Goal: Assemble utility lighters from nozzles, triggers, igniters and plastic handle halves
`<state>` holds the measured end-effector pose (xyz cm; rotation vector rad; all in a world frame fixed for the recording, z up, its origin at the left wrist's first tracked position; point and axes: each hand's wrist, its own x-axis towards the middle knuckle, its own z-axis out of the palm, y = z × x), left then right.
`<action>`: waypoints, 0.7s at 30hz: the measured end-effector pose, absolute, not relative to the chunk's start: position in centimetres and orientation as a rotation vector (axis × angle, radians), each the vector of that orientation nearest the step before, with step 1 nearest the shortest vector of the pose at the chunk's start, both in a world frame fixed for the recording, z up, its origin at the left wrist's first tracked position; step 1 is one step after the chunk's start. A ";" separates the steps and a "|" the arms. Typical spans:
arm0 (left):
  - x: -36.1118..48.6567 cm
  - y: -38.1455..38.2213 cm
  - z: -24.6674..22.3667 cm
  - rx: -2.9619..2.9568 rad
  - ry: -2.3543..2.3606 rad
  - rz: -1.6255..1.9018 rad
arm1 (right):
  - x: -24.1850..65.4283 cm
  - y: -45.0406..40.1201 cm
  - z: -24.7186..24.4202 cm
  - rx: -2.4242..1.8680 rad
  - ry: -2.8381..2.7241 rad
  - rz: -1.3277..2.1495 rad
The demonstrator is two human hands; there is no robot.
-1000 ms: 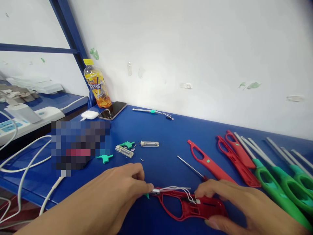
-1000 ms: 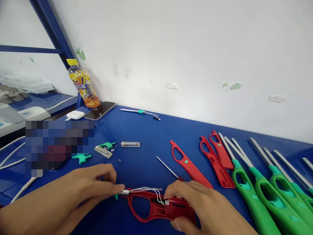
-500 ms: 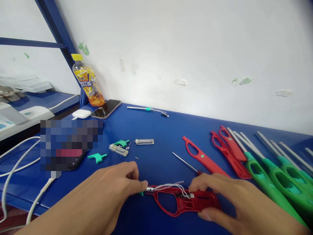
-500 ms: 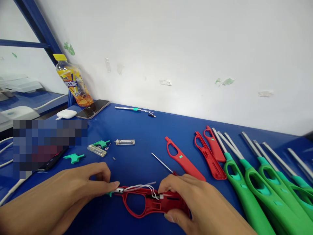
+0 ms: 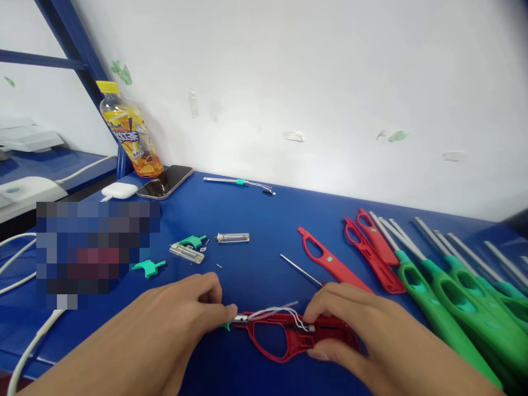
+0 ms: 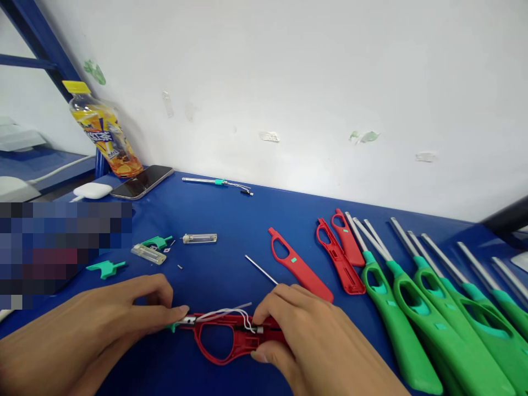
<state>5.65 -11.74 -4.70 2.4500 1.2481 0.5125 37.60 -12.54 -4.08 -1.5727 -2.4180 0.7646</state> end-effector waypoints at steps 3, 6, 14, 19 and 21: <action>5.1 -11.8 -5.1 2.448 1.226 0.445 | 37.3 -12.5 -4.0 -1.533 -2.471 0.668; 4.4 -12.3 -5.6 2.444 1.287 0.394 | 37.2 -12.5 -4.1 -1.430 -2.506 0.538; 3.8 -12.8 -6.2 2.485 1.299 0.335 | 37.3 -12.7 -4.3 -1.304 -2.516 0.447; 4.3 -12.4 -5.9 2.491 1.264 0.387 | 37.8 -13.0 -4.4 -1.356 -2.560 0.374; 4.3 -12.4 -5.9 2.500 1.260 0.402 | 37.8 -13.0 -4.4 -1.351 -2.588 0.391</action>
